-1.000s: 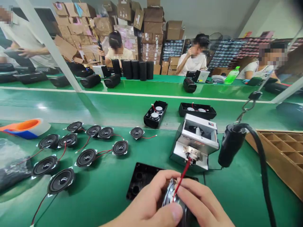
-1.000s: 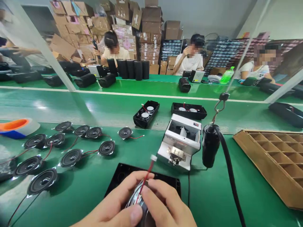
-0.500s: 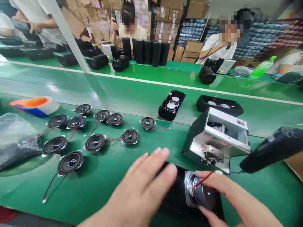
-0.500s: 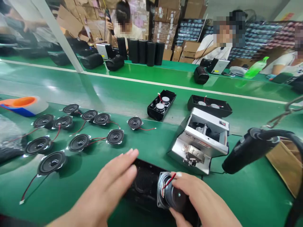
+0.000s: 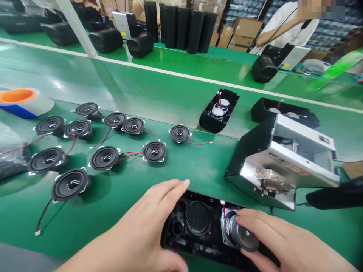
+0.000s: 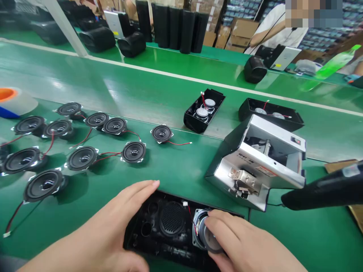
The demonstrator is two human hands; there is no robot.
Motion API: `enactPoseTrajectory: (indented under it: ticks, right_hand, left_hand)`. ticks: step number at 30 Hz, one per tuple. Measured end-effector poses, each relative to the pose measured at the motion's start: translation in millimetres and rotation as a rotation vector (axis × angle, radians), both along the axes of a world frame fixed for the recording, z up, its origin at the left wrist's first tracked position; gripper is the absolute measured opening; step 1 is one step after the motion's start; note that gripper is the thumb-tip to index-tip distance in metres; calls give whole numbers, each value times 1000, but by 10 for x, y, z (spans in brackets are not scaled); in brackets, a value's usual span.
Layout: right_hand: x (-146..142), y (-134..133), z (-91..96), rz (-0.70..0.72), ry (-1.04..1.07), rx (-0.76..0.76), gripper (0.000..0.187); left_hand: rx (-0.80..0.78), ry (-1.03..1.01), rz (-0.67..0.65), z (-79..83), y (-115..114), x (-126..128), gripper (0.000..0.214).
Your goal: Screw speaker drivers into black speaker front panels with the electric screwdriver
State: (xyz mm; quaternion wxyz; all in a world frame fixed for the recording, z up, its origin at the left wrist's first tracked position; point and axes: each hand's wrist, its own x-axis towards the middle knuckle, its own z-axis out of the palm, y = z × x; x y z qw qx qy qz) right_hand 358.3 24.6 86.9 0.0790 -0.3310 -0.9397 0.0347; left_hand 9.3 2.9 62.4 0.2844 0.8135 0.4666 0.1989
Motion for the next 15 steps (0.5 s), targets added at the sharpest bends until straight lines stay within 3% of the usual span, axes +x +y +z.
enactPoseTrajectory:
  ticks: [3,5,7,9,11,15]
  right_hand:
    - [-61,28,-7,-7,-29,-79,34]
    - [-77,25,-16,-9,-58,-107,36]
    - [-89,15,-21,-12,-66,-111,38]
    - [-106,6,-16,-1,-55,-116,40]
    - [-122,2,-6,3,-48,-135,39]
    - [-115,14,16,-24,-72,-190,31]
  left_hand:
    - [84,-24,-9,306,354,-31,139]
    - [225,11,96,488,761,31,105]
    - [260,176,151,581,1233,153,96]
    - [155,425,188,567,1669,297,107]
    - [33,541,201,473,1987,426,103]
    - [-38,509,196,282,2207,559,43]
